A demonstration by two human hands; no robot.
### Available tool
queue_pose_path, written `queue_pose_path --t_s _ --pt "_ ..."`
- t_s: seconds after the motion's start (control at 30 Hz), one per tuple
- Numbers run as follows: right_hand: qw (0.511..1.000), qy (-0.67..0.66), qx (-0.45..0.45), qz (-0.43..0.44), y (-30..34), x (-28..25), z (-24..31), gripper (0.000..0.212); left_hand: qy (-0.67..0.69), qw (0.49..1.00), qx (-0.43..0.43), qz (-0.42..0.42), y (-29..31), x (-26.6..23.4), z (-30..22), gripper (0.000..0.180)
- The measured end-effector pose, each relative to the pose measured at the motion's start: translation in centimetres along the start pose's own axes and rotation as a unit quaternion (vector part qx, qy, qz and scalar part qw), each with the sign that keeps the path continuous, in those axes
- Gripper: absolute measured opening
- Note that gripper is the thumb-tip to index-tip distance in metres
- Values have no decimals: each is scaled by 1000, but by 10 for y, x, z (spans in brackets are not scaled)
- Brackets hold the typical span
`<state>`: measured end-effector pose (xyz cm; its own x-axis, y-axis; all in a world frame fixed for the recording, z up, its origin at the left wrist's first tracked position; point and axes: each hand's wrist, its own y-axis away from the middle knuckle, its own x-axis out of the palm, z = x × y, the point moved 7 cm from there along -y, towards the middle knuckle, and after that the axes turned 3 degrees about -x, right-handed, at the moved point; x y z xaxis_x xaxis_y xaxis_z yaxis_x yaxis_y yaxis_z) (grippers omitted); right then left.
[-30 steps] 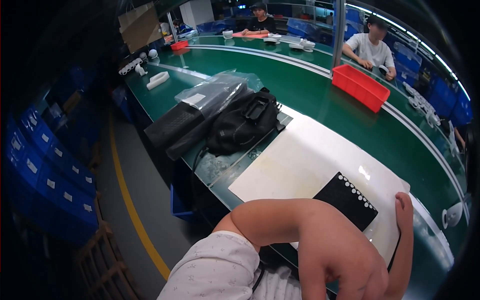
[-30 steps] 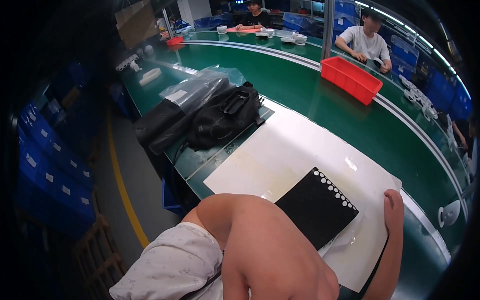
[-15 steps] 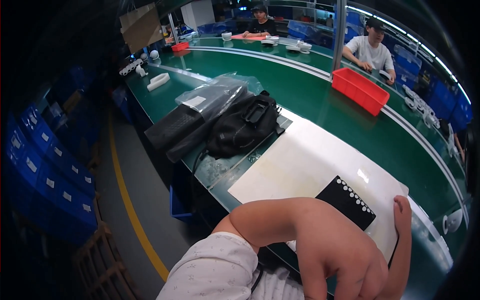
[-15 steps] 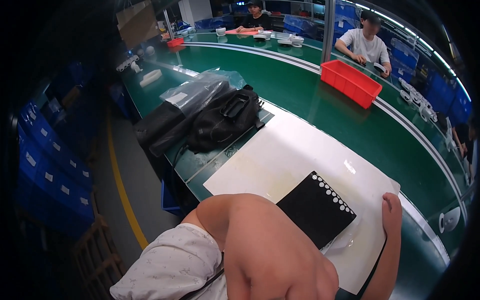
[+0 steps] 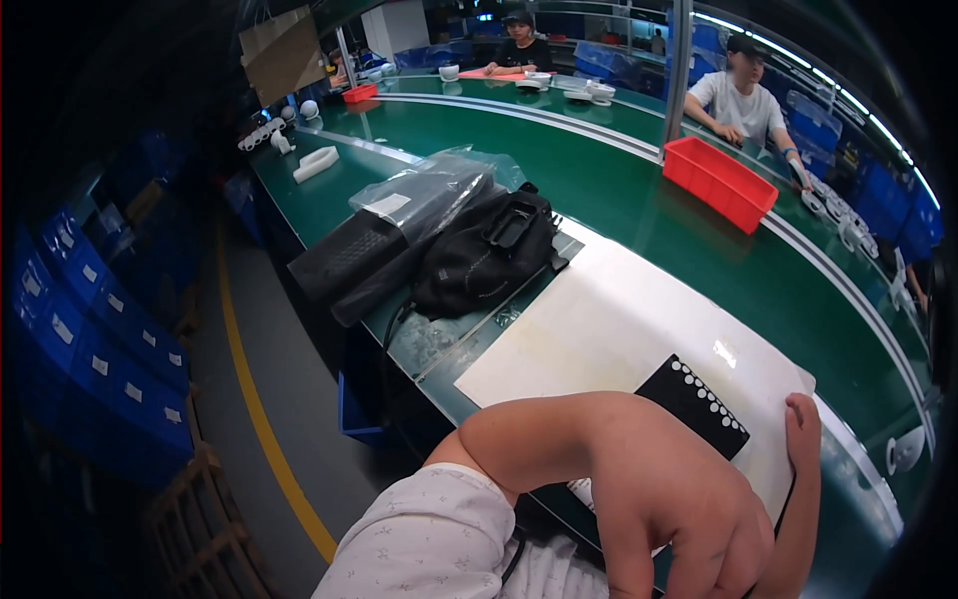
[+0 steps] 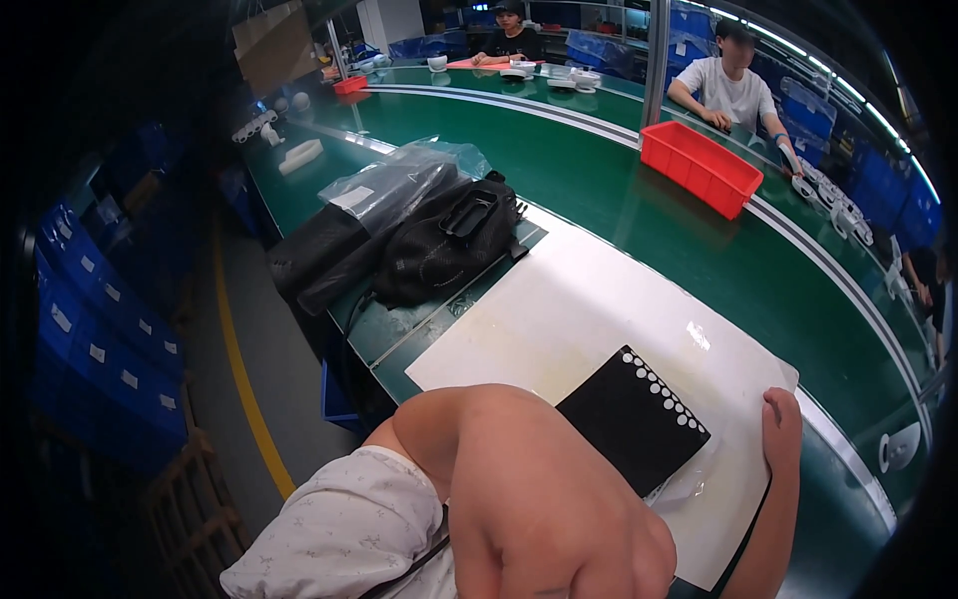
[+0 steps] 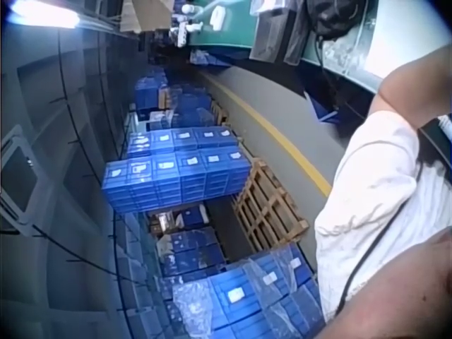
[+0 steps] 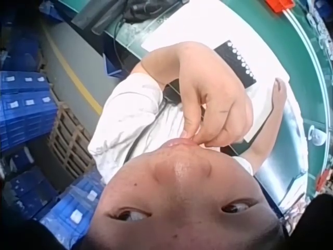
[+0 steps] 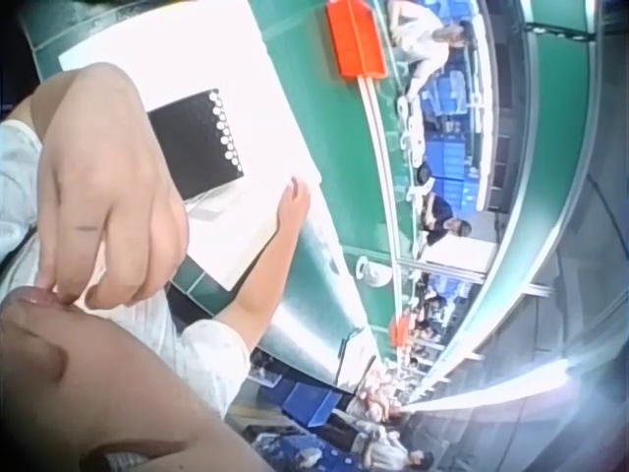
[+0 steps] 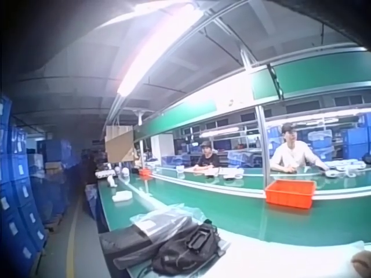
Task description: Assembling white circular electronic component housings on a factory assembly line.
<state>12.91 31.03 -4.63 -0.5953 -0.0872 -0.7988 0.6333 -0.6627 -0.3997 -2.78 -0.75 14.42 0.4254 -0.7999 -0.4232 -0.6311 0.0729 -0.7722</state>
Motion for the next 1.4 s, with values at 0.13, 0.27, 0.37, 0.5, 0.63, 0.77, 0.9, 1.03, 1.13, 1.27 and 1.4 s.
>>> queue_pose_path --t_s 0.13,0.27,0.37,0.5,0.63,0.77,0.9,1.03,1.13,1.27,1.4 --pt "1000 -1 5 4 0 0 -1 14 2 1000 2 -1 0 0 0 23" --pt "1000 -7 8 4 0 -1 -3 14 -9 999 35 -38 4 3 2 25" --pt "1000 -3 2 -3 1 -1 -2 14 -18 996 60 -68 7 1 4 27" --pt "1000 -11 16 3 1 0 -2 15 -41 998 41 -22 6 2 1 26" --pt "1000 -8 9 2 1 -1 -3 15 5 1000 19 -9 0 2 -3 25" --pt "1000 -4 3 0 1 -1 -3 16 7 1000 23 -13 0 3 -3 27" --pt "1000 -11 9 6 1 -1 -4 16 18 999 21 -17 -1 3 -1 27" --pt "1000 -12 16 7 2 -2 -7 16 17 999 21 -17 -1 3 1 27" --pt "1000 -10 13 9 2 -2 -5 16 17 999 23 -16 -1 4 0 27" --pt "1000 -14 13 11 2 -1 -8 16 13 1000 17 -14 -1 3 1 26" --pt "1000 -6 11 8 2 -2 -5 16 15 1000 17 -13 -1 3 1 27"
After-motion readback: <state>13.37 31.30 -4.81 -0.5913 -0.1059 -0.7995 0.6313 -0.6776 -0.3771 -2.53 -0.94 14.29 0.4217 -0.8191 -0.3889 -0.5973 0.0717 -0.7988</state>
